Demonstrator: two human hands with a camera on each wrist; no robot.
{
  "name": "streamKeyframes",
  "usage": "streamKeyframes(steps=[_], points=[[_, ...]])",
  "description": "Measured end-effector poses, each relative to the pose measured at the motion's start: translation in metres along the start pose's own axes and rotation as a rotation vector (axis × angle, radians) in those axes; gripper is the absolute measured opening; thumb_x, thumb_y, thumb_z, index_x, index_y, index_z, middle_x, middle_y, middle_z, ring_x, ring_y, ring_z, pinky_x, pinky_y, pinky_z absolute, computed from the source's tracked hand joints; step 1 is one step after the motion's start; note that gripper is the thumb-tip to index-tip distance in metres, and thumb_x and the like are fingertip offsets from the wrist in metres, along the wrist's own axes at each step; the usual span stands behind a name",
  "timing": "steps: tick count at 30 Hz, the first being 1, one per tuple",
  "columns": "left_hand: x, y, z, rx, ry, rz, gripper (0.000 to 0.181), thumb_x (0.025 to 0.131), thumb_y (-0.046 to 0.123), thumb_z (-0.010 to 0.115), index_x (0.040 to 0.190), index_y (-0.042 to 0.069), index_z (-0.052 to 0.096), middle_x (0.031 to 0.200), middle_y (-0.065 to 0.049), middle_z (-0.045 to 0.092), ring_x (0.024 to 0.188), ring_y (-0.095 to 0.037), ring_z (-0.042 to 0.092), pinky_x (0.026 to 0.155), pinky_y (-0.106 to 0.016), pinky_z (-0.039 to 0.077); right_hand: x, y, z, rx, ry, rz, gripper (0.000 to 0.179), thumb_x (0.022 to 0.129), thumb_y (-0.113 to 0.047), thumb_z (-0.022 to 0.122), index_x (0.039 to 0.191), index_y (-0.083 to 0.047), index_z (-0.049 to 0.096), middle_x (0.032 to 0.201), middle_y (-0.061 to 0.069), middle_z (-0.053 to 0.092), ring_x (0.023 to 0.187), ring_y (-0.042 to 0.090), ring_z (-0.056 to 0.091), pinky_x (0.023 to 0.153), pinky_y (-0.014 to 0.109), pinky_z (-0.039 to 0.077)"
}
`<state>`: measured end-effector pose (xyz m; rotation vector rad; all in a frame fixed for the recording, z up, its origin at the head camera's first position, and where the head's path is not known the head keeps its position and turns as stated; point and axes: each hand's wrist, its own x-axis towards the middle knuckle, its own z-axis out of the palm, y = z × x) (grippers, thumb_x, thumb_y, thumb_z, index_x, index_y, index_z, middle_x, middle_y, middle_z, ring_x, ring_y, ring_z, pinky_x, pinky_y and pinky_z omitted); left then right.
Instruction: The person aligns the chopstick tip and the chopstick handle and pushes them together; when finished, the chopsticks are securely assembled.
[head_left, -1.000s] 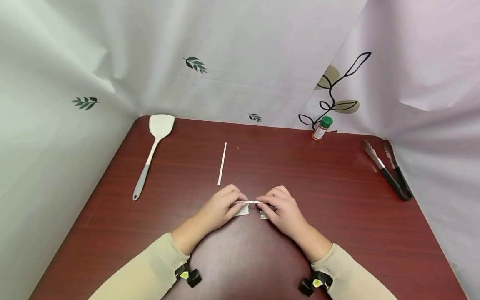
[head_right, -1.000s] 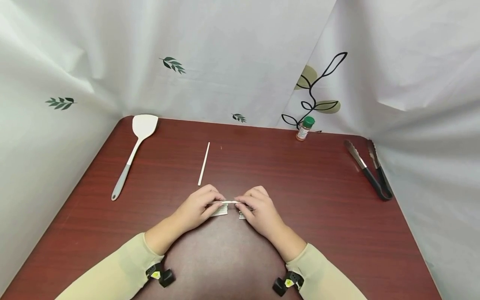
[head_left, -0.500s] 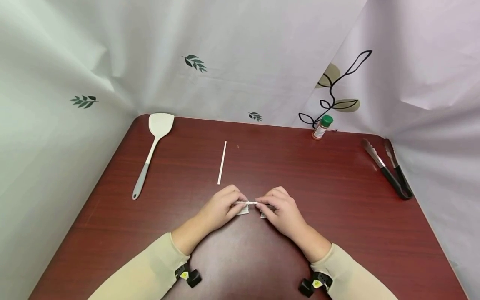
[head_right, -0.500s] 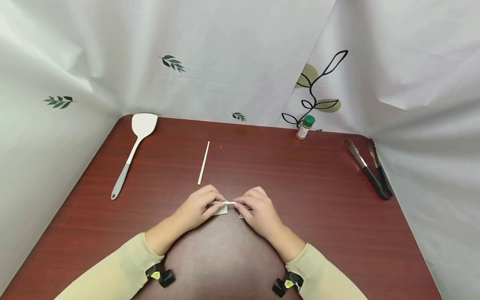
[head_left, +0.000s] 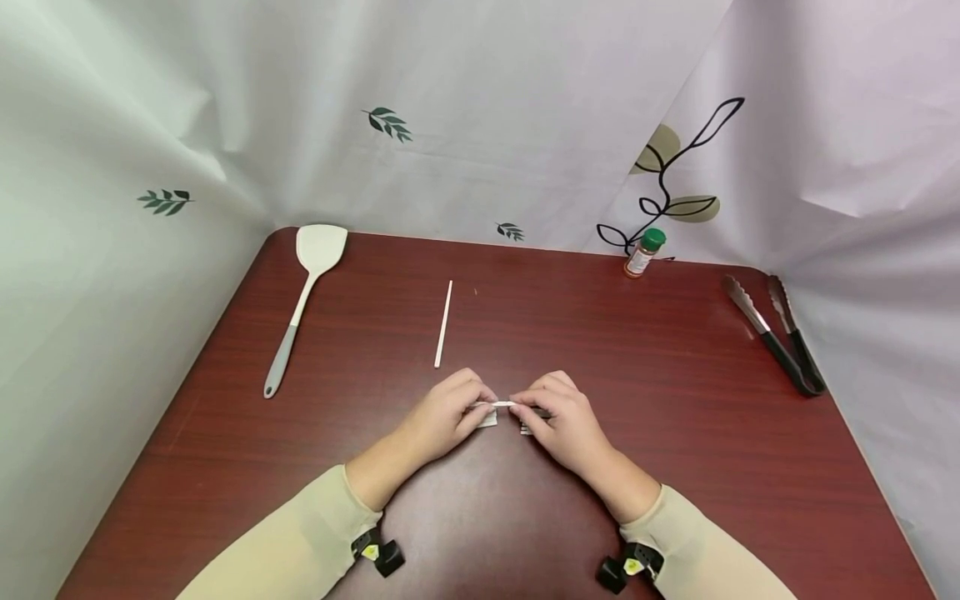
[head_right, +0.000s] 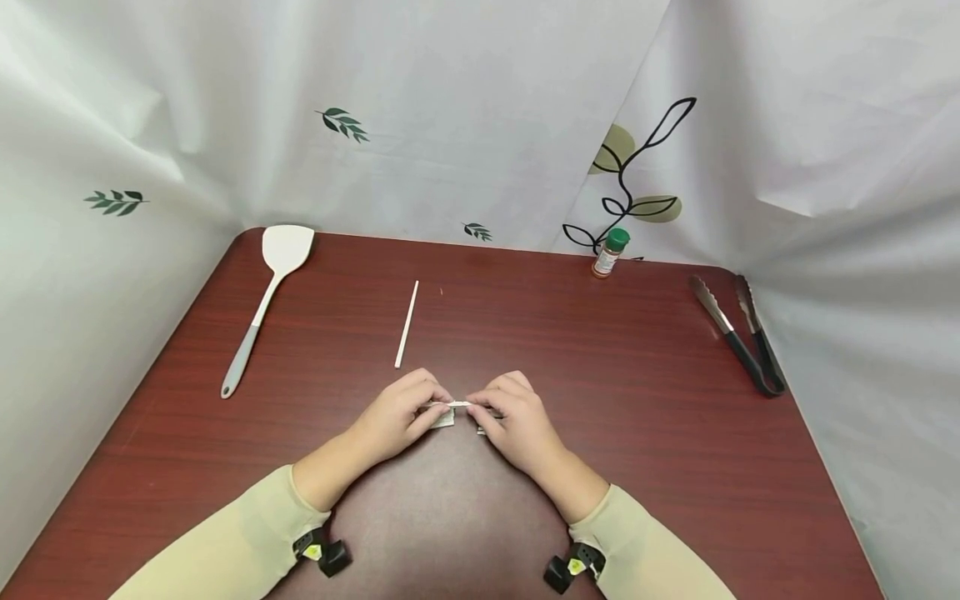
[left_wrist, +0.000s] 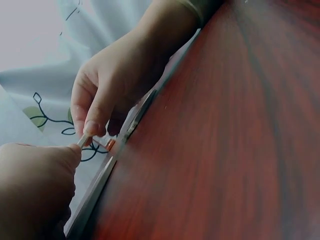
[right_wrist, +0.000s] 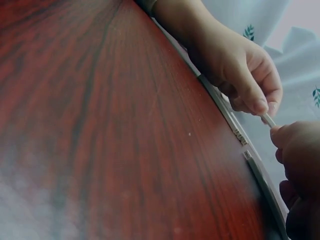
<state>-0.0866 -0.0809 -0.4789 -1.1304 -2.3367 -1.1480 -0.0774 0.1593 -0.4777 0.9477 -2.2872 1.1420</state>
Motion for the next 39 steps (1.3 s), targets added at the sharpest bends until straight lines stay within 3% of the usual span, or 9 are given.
streamKeyframes(steps=[12, 16, 19, 23, 26, 29, 34, 39], points=[[0.000, 0.001, 0.001, -0.013, 0.015, 0.026, 0.013, 0.092, 0.002, 0.080, 0.099, 0.007, 0.071, 0.095, -0.001, 0.064, 0.088, -0.013, 0.062, 0.079, -0.026, 0.054, 0.004, -0.002, 0.001, -0.005, 0.004, -0.011, 0.016, 0.084, -0.003, 0.089, 0.098, -0.009, 0.083, 0.089, -0.003, 0.071, 0.089, 0.020, 0.060, 0.081, 0.026, 0.046], [0.001, 0.001, 0.001, -0.013, 0.006, 0.030, 0.009, 0.096, 0.003, 0.077, 0.103, 0.006, 0.072, 0.098, -0.002, 0.064, 0.091, -0.014, 0.063, 0.081, -0.028, 0.054, 0.004, -0.002, -0.002, -0.029, 0.010, 0.003, 0.016, 0.084, -0.005, 0.089, 0.099, -0.009, 0.083, 0.091, -0.003, 0.072, 0.091, 0.022, 0.060, 0.082, 0.032, 0.046], [0.001, 0.002, 0.004, -0.010, -0.003, 0.029, 0.013, 0.100, 0.002, 0.071, 0.113, 0.005, 0.072, 0.104, -0.004, 0.065, 0.095, -0.015, 0.062, 0.084, -0.029, 0.054, 0.002, -0.001, -0.006, -0.087, 0.061, 0.065, 0.019, 0.081, -0.009, 0.092, 0.098, -0.010, 0.084, 0.094, -0.001, 0.071, 0.092, 0.024, 0.060, 0.082, 0.037, 0.045], [0.001, 0.002, 0.007, -0.011, 0.013, 0.044, 0.026, 0.101, -0.002, 0.066, 0.126, 0.004, 0.068, 0.111, -0.006, 0.065, 0.101, -0.018, 0.063, 0.089, -0.032, 0.054, 0.001, 0.004, -0.013, -0.114, 0.150, 0.239, 0.031, 0.077, -0.014, 0.097, 0.103, -0.008, 0.082, 0.102, 0.006, 0.066, 0.091, 0.025, 0.061, 0.080, 0.033, 0.047], [0.000, 0.001, 0.009, -0.035, 0.015, 0.076, 0.029, 0.099, -0.005, 0.066, 0.127, 0.003, 0.068, 0.115, -0.007, 0.067, 0.107, -0.020, 0.065, 0.094, -0.034, 0.054, 0.001, 0.008, -0.018, -0.025, 0.193, 0.371, 0.037, 0.076, -0.008, 0.097, 0.108, -0.004, 0.080, 0.104, 0.009, 0.063, 0.087, 0.023, 0.064, 0.077, 0.022, 0.052], [0.000, -0.001, 0.010, -0.060, -0.003, 0.109, 0.028, 0.096, -0.007, 0.068, 0.122, 0.002, 0.071, 0.120, -0.008, 0.071, 0.113, -0.022, 0.068, 0.100, -0.034, 0.054, 0.003, 0.012, -0.022, 0.156, 0.221, 0.458, 0.042, 0.077, 0.005, 0.094, 0.115, 0.007, 0.076, 0.107, 0.015, 0.064, 0.085, 0.020, 0.068, 0.077, 0.019, 0.058], [-0.001, 0.000, 0.007, -0.073, -0.048, 0.150, 0.030, 0.089, -0.005, 0.077, 0.118, 0.002, 0.075, 0.128, -0.011, 0.073, 0.119, -0.023, 0.070, 0.101, -0.033, 0.055, 0.010, 0.016, -0.028, 0.467, 0.221, 0.542, 0.053, 0.078, 0.022, 0.083, 0.127, 0.021, 0.063, 0.126, 0.026, 0.056, 0.093, 0.021, 0.075, 0.083, 0.027, 0.061], [-0.003, 0.003, 0.003, -0.089, -0.105, 0.197, 0.035, 0.088, -0.005, 0.078, 0.123, 0.000, 0.076, 0.135, -0.016, 0.070, 0.125, -0.025, 0.068, 0.105, -0.034, 0.053, 0.015, 0.018, -0.030, 0.592, 0.198, 0.609, 0.058, 0.082, 0.022, 0.078, 0.136, 0.024, 0.055, 0.145, 0.031, 0.046, 0.095, 0.021, 0.078, 0.084, 0.026, 0.060]])
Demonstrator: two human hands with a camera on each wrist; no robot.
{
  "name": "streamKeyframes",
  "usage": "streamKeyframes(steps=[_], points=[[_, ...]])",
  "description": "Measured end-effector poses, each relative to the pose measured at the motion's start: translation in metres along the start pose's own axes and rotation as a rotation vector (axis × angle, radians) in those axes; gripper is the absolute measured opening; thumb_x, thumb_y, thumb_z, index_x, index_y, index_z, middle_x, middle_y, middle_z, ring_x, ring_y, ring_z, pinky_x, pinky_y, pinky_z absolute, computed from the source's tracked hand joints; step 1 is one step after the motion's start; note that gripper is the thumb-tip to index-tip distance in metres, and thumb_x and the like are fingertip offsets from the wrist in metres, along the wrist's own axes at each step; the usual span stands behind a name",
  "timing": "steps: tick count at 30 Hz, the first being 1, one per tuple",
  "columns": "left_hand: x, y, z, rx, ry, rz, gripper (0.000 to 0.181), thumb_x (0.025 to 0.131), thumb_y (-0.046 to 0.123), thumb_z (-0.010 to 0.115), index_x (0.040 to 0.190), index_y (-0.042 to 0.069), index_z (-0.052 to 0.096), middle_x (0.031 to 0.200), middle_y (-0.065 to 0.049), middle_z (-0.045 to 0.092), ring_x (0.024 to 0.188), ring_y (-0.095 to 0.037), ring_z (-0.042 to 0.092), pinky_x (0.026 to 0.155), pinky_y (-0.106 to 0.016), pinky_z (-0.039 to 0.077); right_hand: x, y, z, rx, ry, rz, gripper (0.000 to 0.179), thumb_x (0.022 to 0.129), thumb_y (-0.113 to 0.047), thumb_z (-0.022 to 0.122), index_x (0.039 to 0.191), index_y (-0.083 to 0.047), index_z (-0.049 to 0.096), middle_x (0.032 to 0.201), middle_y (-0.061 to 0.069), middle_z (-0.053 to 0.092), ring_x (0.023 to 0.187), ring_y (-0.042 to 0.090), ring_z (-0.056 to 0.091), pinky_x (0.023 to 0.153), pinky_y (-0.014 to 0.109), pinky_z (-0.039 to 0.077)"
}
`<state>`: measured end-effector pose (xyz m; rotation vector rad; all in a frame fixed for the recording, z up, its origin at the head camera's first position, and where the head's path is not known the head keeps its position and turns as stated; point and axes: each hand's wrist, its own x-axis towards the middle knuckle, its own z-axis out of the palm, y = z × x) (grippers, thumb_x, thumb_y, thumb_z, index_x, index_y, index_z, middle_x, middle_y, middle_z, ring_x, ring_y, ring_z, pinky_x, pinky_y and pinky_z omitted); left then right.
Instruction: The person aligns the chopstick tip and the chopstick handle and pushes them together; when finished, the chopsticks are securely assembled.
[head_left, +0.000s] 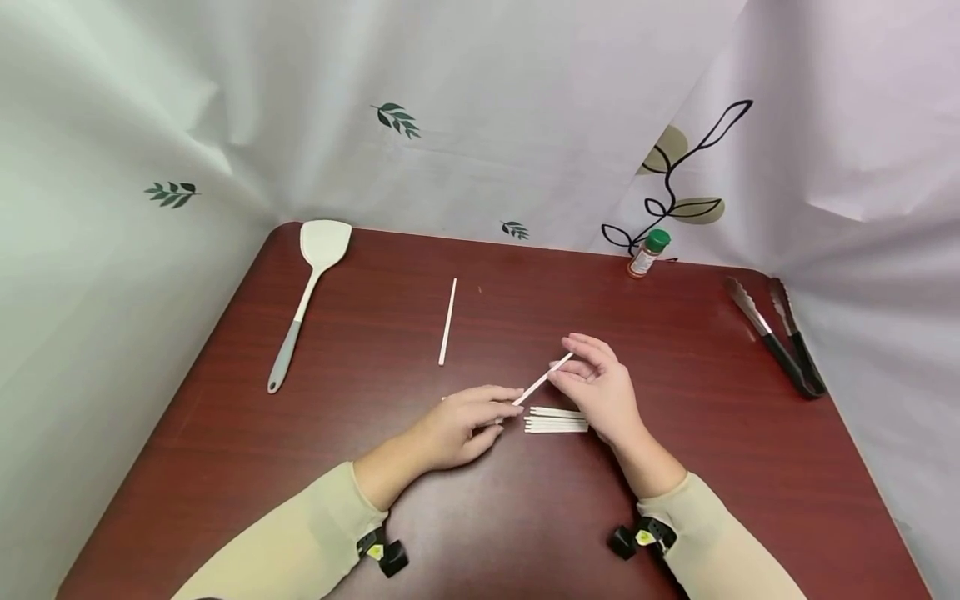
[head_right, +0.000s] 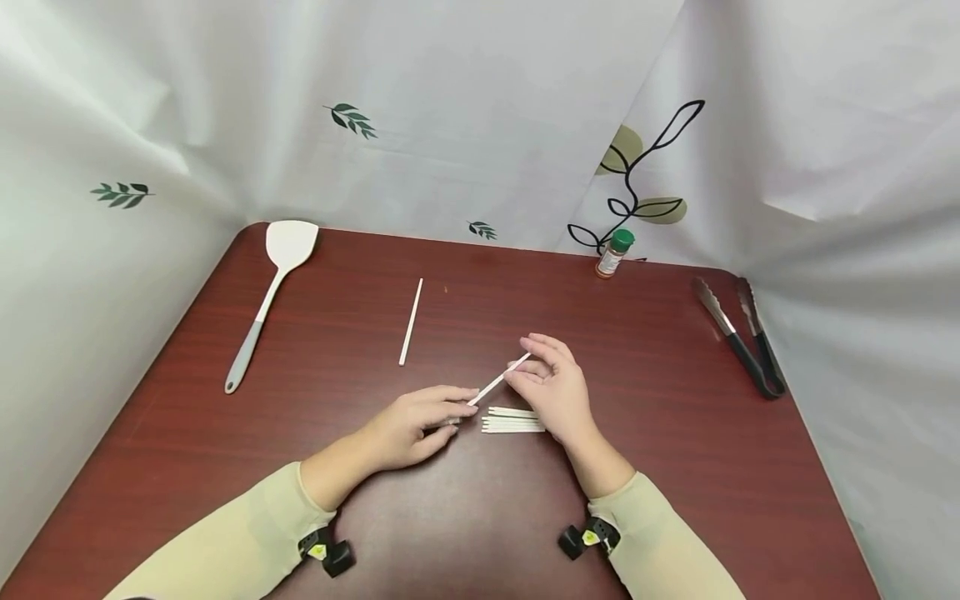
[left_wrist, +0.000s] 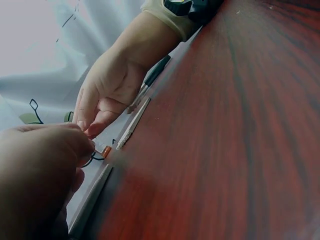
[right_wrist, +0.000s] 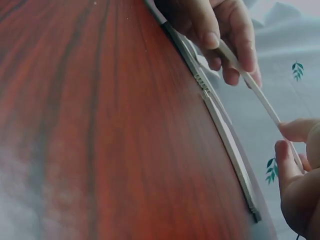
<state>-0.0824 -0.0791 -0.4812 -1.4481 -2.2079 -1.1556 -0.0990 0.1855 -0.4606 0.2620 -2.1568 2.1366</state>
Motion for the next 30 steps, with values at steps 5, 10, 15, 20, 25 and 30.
streamKeyframes(steps=[5, 10, 15, 20, 25, 30], points=[[0.001, 0.001, -0.004, -0.007, -0.029, 0.047, 0.037, 0.090, -0.005, 0.078, 0.127, -0.003, 0.075, 0.141, -0.019, 0.067, 0.130, -0.028, 0.066, 0.109, -0.035, 0.050, 0.004, -0.006, 0.000, -0.014, 0.004, 0.014, 0.060, 0.083, 0.021, 0.078, 0.138, 0.023, 0.054, 0.149, 0.030, 0.043, 0.091, 0.011, 0.077, 0.083, 0.024, 0.060], [0.001, -0.001, -0.004, 0.009, 0.011, 0.060, 0.038, 0.089, -0.009, 0.078, 0.127, -0.004, 0.074, 0.141, -0.022, 0.066, 0.130, -0.031, 0.066, 0.109, -0.036, 0.050, 0.014, -0.016, 0.003, -0.076, -0.009, -0.022, 0.063, 0.082, 0.019, 0.081, 0.139, 0.023, 0.054, 0.148, 0.027, 0.043, 0.092, 0.011, 0.076, 0.085, 0.026, 0.060], [0.001, -0.005, -0.002, 0.025, 0.096, 0.009, 0.038, 0.088, -0.009, 0.079, 0.125, -0.002, 0.074, 0.136, -0.018, 0.069, 0.126, -0.029, 0.068, 0.107, -0.037, 0.052, 0.028, -0.027, 0.008, -0.181, -0.092, -0.075, 0.059, 0.083, 0.018, 0.081, 0.137, 0.020, 0.058, 0.150, 0.025, 0.043, 0.099, 0.030, 0.075, 0.087, 0.027, 0.060], [0.002, -0.009, -0.006, 0.125, 0.154, -0.064, 0.031, 0.090, 0.002, 0.080, 0.121, 0.005, 0.075, 0.126, -0.009, 0.073, 0.120, -0.030, 0.068, 0.107, -0.045, 0.050, 0.047, -0.036, 0.013, -0.382, -0.244, -0.112, 0.060, 0.086, 0.008, 0.084, 0.141, 0.008, 0.061, 0.159, 0.019, 0.042, 0.107, 0.040, 0.071, 0.092, 0.040, 0.061], [0.000, -0.016, -0.014, 0.178, 0.167, -0.136, 0.026, 0.091, 0.010, 0.082, 0.116, 0.007, 0.077, 0.121, -0.007, 0.075, 0.119, -0.034, 0.068, 0.108, -0.048, 0.048, 0.069, -0.034, 0.021, -0.560, -0.340, -0.089, 0.068, 0.088, -0.008, 0.086, 0.149, 0.001, 0.056, 0.163, 0.022, 0.040, 0.114, 0.038, 0.068, 0.095, 0.052, 0.058], [-0.007, -0.026, -0.024, 0.206, 0.154, -0.196, 0.028, 0.086, 0.014, 0.088, 0.112, 0.010, 0.078, 0.119, -0.005, 0.076, 0.120, -0.034, 0.067, 0.108, -0.052, 0.046, 0.089, -0.022, 0.034, -0.639, -0.411, -0.027, 0.072, 0.091, -0.022, 0.083, 0.152, 0.001, 0.052, 0.156, 0.023, 0.049, 0.121, 0.036, 0.063, 0.101, 0.052, 0.054]])
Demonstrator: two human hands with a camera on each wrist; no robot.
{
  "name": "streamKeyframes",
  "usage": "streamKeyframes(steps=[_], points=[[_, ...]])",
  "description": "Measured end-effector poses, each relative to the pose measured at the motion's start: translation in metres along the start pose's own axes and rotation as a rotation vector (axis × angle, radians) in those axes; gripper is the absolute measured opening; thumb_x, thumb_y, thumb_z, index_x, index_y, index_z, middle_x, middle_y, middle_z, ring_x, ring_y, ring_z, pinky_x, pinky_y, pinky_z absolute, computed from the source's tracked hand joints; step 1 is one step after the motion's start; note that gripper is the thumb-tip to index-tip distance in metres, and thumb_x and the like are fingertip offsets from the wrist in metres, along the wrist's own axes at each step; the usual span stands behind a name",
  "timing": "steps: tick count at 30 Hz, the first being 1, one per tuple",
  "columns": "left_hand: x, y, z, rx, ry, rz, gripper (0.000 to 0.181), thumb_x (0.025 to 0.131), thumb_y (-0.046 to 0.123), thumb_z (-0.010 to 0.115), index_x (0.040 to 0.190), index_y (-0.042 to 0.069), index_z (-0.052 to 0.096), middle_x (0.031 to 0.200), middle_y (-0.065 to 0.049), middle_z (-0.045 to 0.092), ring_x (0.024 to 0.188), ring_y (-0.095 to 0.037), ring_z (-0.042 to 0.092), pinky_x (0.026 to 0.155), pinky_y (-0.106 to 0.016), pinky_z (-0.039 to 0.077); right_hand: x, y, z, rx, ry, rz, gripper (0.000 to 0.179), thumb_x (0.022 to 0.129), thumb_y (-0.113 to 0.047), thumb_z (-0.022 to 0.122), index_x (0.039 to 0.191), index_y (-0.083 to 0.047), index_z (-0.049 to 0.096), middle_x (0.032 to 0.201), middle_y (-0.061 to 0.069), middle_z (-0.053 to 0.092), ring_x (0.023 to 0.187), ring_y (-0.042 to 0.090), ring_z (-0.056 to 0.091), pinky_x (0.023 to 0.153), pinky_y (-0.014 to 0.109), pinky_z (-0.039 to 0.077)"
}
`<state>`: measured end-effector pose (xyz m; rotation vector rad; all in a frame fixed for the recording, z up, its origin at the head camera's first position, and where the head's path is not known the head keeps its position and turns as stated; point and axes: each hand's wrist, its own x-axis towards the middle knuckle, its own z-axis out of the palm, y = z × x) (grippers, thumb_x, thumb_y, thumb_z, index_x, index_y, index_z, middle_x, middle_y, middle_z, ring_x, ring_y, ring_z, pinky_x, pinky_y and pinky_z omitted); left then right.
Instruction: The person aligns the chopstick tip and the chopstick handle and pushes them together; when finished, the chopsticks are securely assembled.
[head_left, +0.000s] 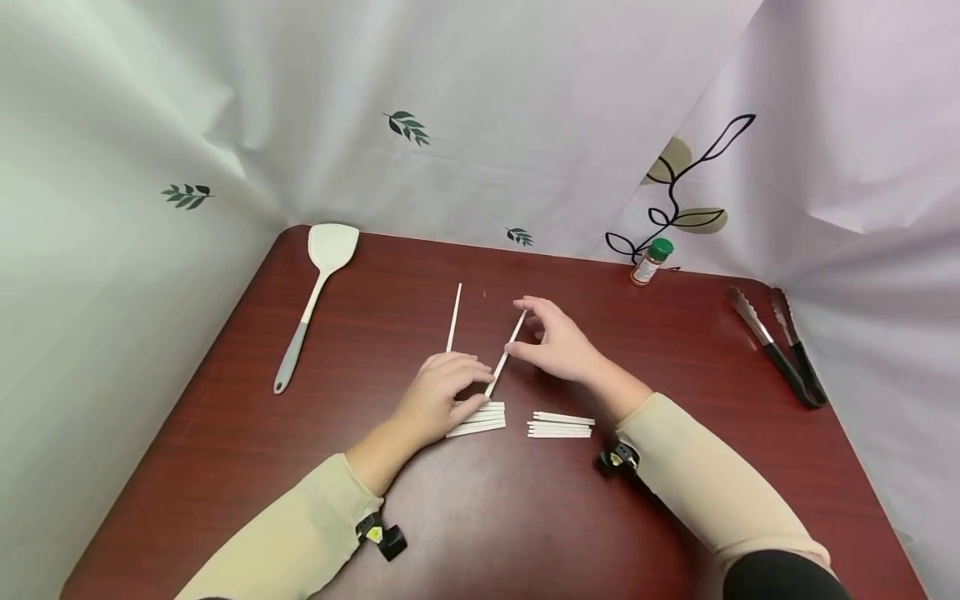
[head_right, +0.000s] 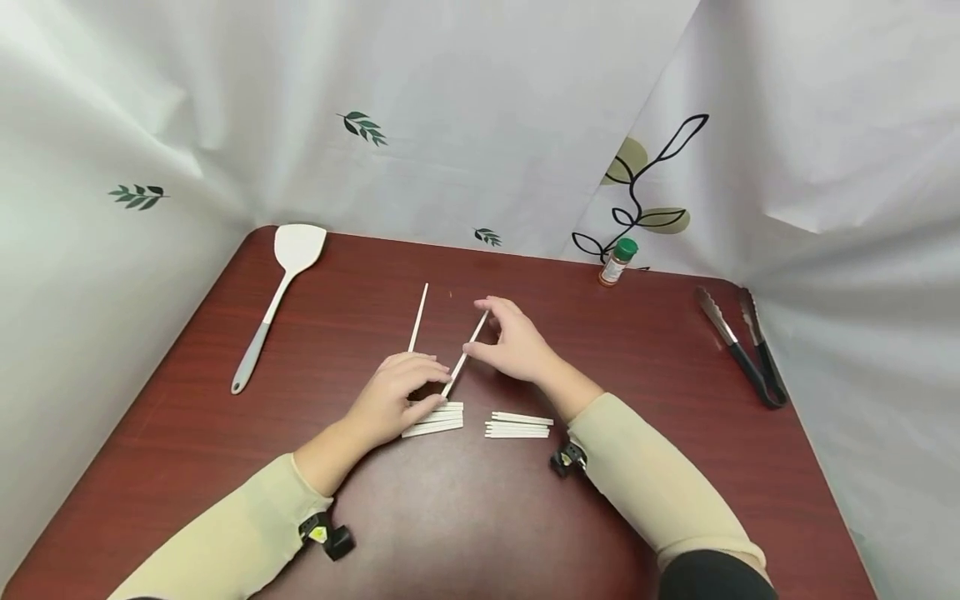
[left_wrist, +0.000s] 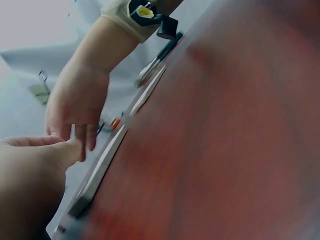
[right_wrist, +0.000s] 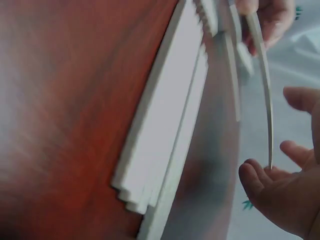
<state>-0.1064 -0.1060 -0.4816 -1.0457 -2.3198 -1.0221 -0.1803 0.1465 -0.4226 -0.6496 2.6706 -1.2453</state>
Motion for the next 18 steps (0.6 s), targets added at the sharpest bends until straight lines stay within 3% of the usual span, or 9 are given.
streamKeyframes(steps=[5, 11, 18], points=[[-0.004, -0.012, -0.007, 0.032, -0.030, -0.088, 0.031, 0.084, 0.019, 0.091, 0.111, 0.012, 0.079, 0.119, -0.003, 0.076, 0.122, -0.030, 0.066, 0.109, -0.053, 0.043, 0.025, 0.006, 0.010, -0.041, -0.018, 0.036, 0.068, 0.091, -0.027, 0.081, 0.150, -0.005, 0.056, 0.140, 0.016, 0.062, 0.122, 0.032, 0.062, 0.102, 0.049, 0.052], [-0.003, -0.015, -0.009, 0.056, -0.059, -0.156, 0.031, 0.084, 0.020, 0.091, 0.112, 0.015, 0.078, 0.118, 0.000, 0.076, 0.127, -0.030, 0.063, 0.110, -0.057, 0.039, 0.049, 0.001, 0.010, -0.033, -0.088, 0.051, 0.068, 0.096, -0.033, 0.076, 0.155, -0.008, 0.051, 0.152, 0.012, 0.059, 0.140, 0.029, 0.054, 0.114, 0.049, 0.044], [-0.001, -0.015, -0.008, 0.059, -0.028, -0.246, 0.036, 0.080, 0.018, 0.094, 0.113, 0.018, 0.079, 0.118, 0.001, 0.075, 0.126, -0.029, 0.060, 0.108, -0.060, 0.031, 0.071, -0.006, 0.007, 0.086, -0.124, 0.114, 0.070, 0.111, -0.056, 0.040, 0.166, -0.013, 0.038, 0.156, 0.008, 0.057, 0.152, 0.026, 0.042, 0.125, 0.051, 0.026]])
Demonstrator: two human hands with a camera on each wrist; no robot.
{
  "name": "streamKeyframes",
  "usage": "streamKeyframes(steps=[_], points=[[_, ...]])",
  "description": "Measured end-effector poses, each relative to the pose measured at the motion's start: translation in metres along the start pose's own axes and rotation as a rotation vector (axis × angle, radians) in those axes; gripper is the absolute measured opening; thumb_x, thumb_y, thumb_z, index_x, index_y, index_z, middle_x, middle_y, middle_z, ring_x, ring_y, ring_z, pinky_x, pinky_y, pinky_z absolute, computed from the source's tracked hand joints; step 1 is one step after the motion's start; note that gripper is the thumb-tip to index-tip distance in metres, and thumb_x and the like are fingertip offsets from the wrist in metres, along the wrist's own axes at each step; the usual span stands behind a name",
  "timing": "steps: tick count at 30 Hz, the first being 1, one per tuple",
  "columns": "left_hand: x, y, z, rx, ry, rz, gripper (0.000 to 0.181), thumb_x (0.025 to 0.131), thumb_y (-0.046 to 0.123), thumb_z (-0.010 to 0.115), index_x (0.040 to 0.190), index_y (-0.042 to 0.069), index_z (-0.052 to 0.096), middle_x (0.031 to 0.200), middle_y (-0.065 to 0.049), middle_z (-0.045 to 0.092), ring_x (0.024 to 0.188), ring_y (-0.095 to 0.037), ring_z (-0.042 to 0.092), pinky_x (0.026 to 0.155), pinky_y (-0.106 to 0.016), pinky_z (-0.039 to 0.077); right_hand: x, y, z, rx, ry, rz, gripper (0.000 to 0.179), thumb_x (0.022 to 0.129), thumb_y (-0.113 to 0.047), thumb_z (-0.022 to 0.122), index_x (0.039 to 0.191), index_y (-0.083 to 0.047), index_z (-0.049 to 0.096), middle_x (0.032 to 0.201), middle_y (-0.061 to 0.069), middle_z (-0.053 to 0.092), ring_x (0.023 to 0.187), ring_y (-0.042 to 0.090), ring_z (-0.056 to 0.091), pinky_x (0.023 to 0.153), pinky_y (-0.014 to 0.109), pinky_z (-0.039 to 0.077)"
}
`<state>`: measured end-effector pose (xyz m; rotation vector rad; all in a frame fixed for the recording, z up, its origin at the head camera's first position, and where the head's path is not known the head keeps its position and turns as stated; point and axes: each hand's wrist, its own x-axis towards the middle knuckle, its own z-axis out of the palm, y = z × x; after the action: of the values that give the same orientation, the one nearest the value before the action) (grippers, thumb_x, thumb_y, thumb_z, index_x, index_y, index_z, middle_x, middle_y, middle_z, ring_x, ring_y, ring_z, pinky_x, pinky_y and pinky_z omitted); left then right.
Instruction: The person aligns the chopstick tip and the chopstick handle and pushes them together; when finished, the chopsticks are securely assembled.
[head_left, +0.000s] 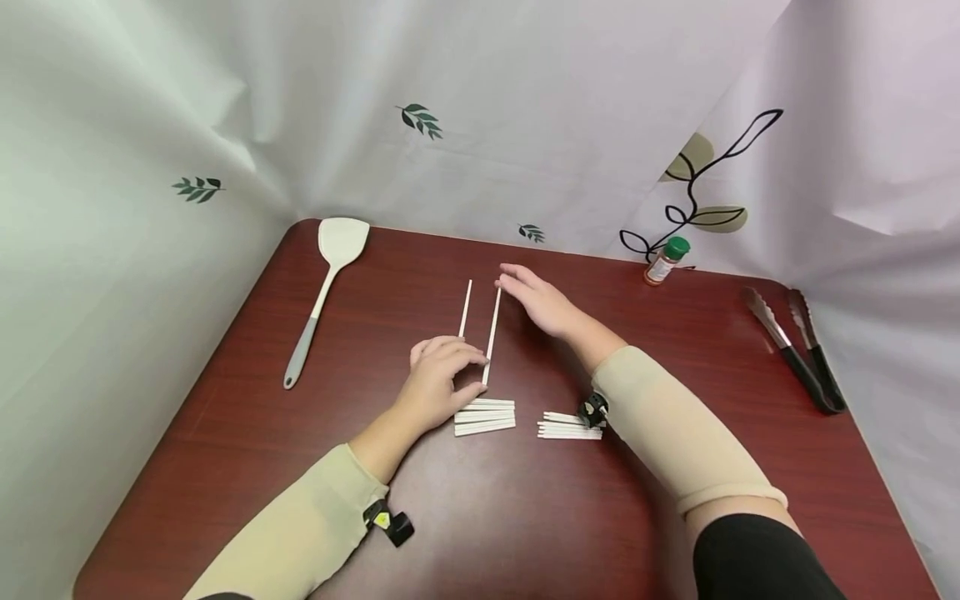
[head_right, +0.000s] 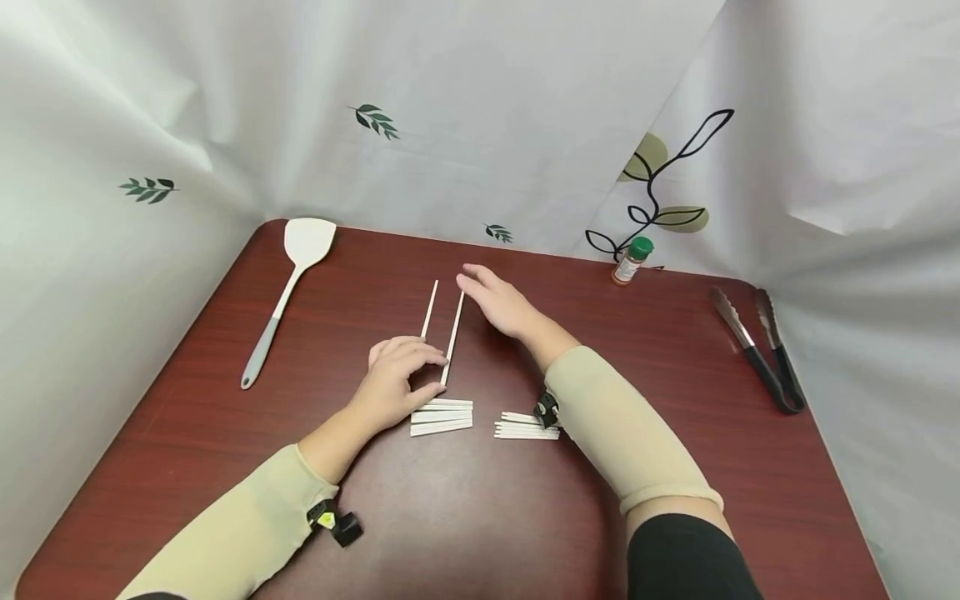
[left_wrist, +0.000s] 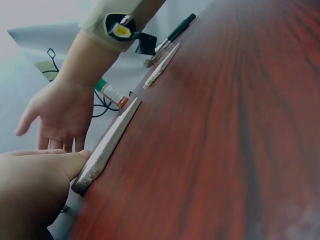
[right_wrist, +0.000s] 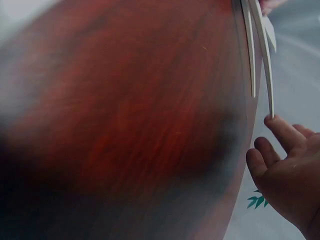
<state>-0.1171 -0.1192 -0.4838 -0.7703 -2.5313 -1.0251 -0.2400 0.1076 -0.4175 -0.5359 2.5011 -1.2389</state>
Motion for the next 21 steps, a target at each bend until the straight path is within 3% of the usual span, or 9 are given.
streamKeyframes(steps=[5, 11, 15, 19, 21], points=[[0.000, -0.001, 0.000, -0.028, 0.037, -0.022, 0.036, 0.078, 0.017, 0.096, 0.110, 0.015, 0.080, 0.118, -0.003, 0.076, 0.130, -0.035, 0.059, 0.110, -0.064, 0.029, 0.010, -0.005, 0.002, -0.003, -0.034, 0.015, 0.075, 0.112, -0.062, 0.023, 0.169, -0.013, 0.028, 0.151, 0.007, 0.062, 0.156, 0.021, 0.034, 0.128, 0.048, 0.019], [0.001, -0.001, 0.002, -0.027, 0.056, -0.062, 0.029, 0.081, 0.011, 0.092, 0.107, 0.014, 0.081, 0.120, -0.004, 0.077, 0.130, -0.034, 0.059, 0.110, -0.064, 0.030, 0.019, -0.006, 0.005, 0.029, -0.055, 0.036, 0.078, 0.112, -0.062, 0.020, 0.169, -0.010, 0.027, 0.155, 0.009, 0.058, 0.159, 0.021, 0.026, 0.128, 0.048, 0.016], [0.002, -0.002, 0.004, -0.006, 0.046, -0.087, 0.024, 0.084, 0.010, 0.089, 0.106, 0.015, 0.082, 0.118, -0.003, 0.077, 0.129, -0.034, 0.060, 0.110, -0.063, 0.030, 0.025, -0.005, 0.005, 0.103, -0.087, 0.065, 0.081, 0.111, -0.063, 0.020, 0.167, -0.006, 0.032, 0.161, 0.010, 0.052, 0.162, 0.021, 0.017, 0.129, 0.049, 0.011], [0.002, -0.002, 0.004, 0.007, 0.041, -0.098, 0.022, 0.085, 0.010, 0.088, 0.106, 0.014, 0.083, 0.118, -0.003, 0.078, 0.129, -0.034, 0.060, 0.110, -0.062, 0.031, 0.030, -0.005, 0.008, 0.074, -0.089, 0.064, 0.081, 0.111, -0.062, 0.021, 0.160, -0.003, 0.046, 0.170, 0.008, 0.038, 0.163, 0.023, 0.010, 0.129, 0.048, 0.006], [0.003, -0.002, 0.003, 0.008, 0.042, -0.104, 0.022, 0.085, 0.011, 0.088, 0.106, 0.014, 0.083, 0.118, -0.003, 0.078, 0.130, -0.033, 0.060, 0.110, -0.061, 0.031, 0.032, -0.004, 0.011, 0.059, -0.082, 0.058, 0.079, 0.111, -0.061, 0.023, 0.159, -0.003, 0.049, 0.170, 0.007, 0.038, 0.163, 0.024, 0.011, 0.130, 0.047, 0.007]])
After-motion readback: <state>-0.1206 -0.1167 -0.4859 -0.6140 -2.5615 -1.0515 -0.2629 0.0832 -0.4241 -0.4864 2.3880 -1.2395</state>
